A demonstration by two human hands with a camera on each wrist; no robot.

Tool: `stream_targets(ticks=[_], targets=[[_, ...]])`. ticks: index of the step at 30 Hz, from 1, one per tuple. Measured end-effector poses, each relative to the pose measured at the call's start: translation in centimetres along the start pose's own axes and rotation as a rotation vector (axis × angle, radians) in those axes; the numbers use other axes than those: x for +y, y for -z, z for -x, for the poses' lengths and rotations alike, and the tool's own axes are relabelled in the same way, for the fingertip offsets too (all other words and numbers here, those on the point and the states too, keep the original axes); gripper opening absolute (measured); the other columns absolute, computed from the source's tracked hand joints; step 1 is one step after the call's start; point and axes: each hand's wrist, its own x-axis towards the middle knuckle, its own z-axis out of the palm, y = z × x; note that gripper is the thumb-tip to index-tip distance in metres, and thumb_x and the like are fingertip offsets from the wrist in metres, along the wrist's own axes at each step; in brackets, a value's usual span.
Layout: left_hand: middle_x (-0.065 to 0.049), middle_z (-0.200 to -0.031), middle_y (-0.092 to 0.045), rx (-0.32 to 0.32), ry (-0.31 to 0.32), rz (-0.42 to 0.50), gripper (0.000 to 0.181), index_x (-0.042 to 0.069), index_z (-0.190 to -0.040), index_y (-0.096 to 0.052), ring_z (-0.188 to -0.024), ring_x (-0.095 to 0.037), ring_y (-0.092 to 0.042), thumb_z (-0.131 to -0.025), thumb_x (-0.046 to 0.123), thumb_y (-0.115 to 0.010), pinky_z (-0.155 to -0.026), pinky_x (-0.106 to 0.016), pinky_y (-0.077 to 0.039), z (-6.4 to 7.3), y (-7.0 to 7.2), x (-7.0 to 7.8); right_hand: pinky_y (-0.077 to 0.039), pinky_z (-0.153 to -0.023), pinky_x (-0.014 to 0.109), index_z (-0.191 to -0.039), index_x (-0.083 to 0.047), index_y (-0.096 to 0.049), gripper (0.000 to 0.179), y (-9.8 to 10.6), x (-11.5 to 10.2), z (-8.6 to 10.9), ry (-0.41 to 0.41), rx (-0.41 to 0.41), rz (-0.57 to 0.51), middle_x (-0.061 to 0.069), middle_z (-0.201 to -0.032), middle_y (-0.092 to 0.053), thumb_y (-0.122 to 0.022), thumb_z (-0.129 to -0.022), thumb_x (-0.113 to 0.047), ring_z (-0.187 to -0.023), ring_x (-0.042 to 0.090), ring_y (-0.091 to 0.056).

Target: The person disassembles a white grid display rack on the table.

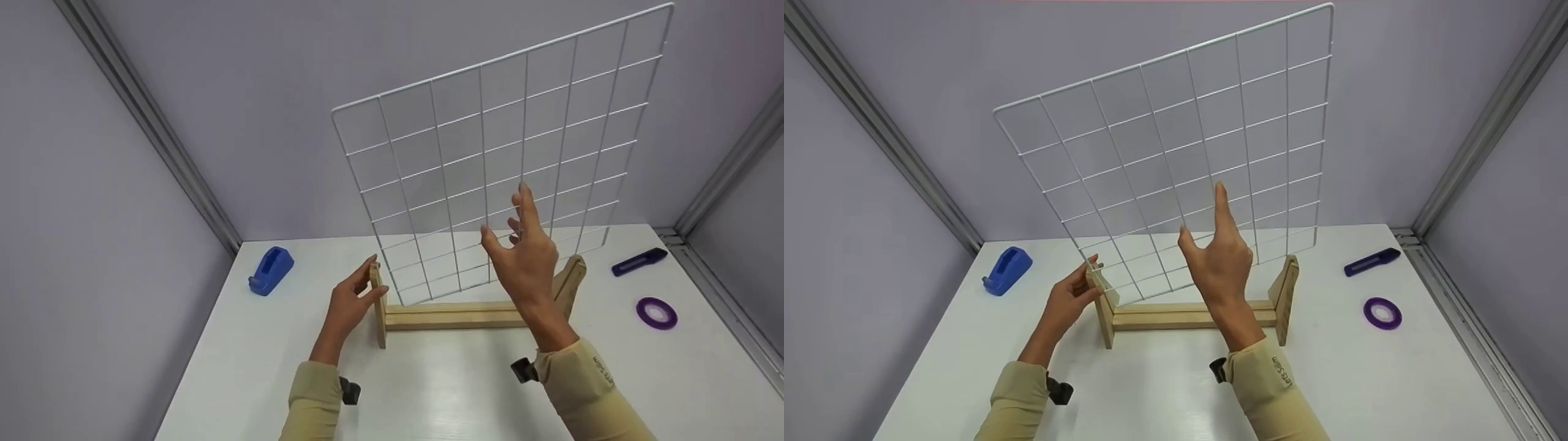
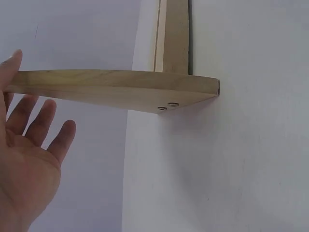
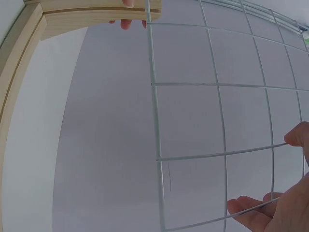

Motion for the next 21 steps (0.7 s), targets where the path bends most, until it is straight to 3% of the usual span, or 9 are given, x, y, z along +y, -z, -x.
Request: stream_targets(ticks=[7,12,21], targets=[[-0.002,-0.151,-0.055,-0.113,0.026,0.111,0.068,0.034,-0.152,-0.047,-0.139,-0.027,-0.053,-0.092,0.024,-0.077,-0.115,-0.046,-0.045,-0.6,1.1,-0.8,-0.059,-0.093,0.051,-0.159,-0.016,-0.035,0.08,0.0,0.0,0.4,0.001,-0.017,-0.006,0.013,-0.15,-0.055,-0.077,-0.09,-0.015,-0.12,0.038,-0.067],[-0.005,-0.154,-0.051,-0.189,0.025,0.188,0.067,0.025,-0.153,-0.046,-0.144,-0.028,-0.047,-0.093,0.015,-0.075,-0.116,-0.047,-0.043,-1.1,1.4,-1.1,-0.06,-0.092,0.051,-0.159,-0.016,-0.036,0.081,0.0,0.2,0.5,0.013,-0.022,-0.009,0.013,-0.149,-0.056,-0.077,-0.089,-0.013,-0.119,0.039,-0.067],[-0.007,-0.146,-0.06,-0.181,0.025,0.239,0.059,0.015,-0.147,-0.054,-0.139,-0.025,-0.054,-0.092,0.013,-0.075,-0.112,-0.039,-0.049,-1.5,1.4,-1.1,-0.059,-0.092,0.052,-0.159,-0.016,-0.035,0.081,0.3,0.6,0.6,0.025,-0.02,0.008,0.014,-0.149,-0.056,-0.077,-0.089,-0.012,-0.119,0.039,-0.067]])
